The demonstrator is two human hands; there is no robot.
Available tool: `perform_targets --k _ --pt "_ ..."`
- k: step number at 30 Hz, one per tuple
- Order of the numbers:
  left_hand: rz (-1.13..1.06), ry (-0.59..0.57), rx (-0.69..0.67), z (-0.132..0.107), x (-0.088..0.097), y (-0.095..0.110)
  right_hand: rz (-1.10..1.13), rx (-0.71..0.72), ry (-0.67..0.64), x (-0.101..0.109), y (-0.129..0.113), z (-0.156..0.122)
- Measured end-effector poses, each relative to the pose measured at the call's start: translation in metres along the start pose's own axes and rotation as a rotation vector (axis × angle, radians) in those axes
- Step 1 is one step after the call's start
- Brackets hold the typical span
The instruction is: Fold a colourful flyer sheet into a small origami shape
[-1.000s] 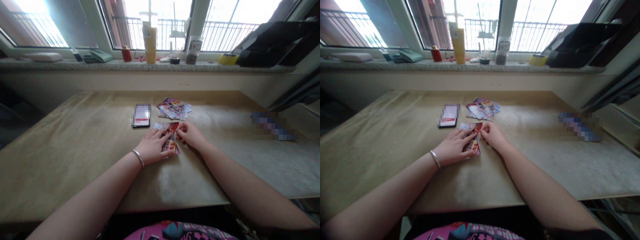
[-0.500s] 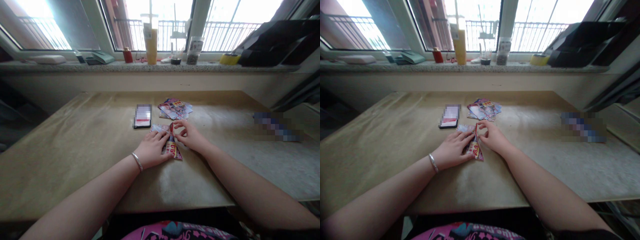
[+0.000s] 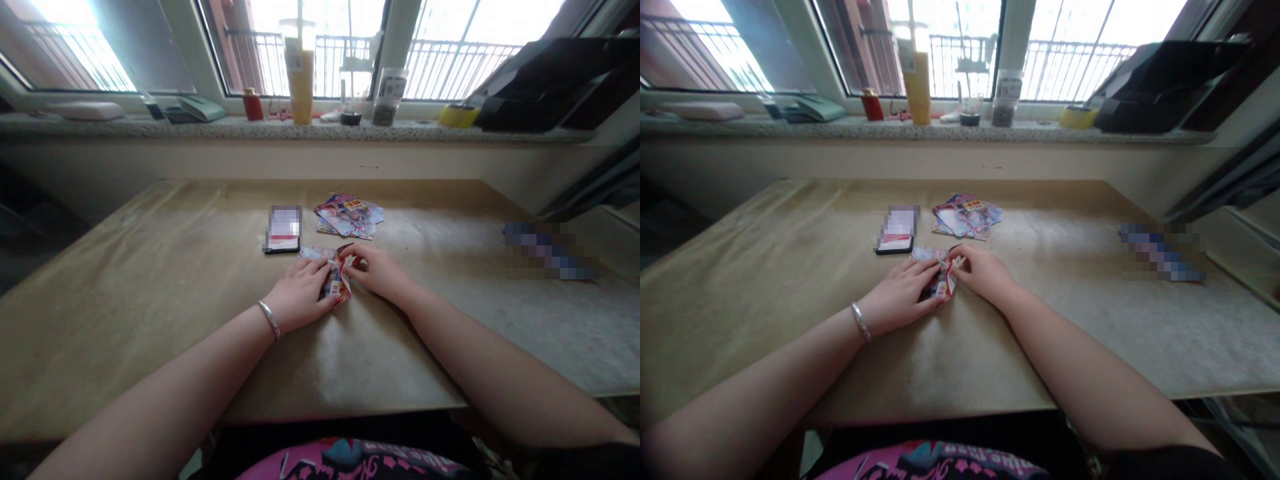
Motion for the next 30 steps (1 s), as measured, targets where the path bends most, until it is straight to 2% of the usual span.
perform_targets --k 5,10,14,18,22,30 --pt "0.007 0.004 0.014 -0.001 0.0 -0.002 0.02 -0.077 0.031 -0.001 -0.001 -0.001" --pt "-0.034 -0.014 0.059 -0.001 -0.001 -0.002 0.212 -0.203 0.102 -0.002 0.0 -0.001" --pt "-0.073 -0.006 0.056 -0.001 -0.002 -0.003 0.35 -0.285 0.075 -0.002 0.004 0.0" --pt "-0.1 0.021 0.035 -0.001 -0.003 -0.004 0.326 -0.29 0.041 -0.001 0.007 0.0" --pt "-0.13 0.061 0.022 -0.001 -0.004 -0.006 0.392 -0.245 0.027 -0.001 0.005 -0.001" --pt "-0.153 0.232 -0.092 -0.002 -0.005 -0.01 0.497 -0.252 0.01 0.002 -0.01 -0.001"
Point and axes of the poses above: each hand's wrist, its own z-axis towards the middle knuckle, its own x-axis out of the back of the hand, y = z × x, the point moved 1 cm from there along z, towards the middle knuckle, and after that the axes turned 6 degrees about x, right-handed, at the moved point
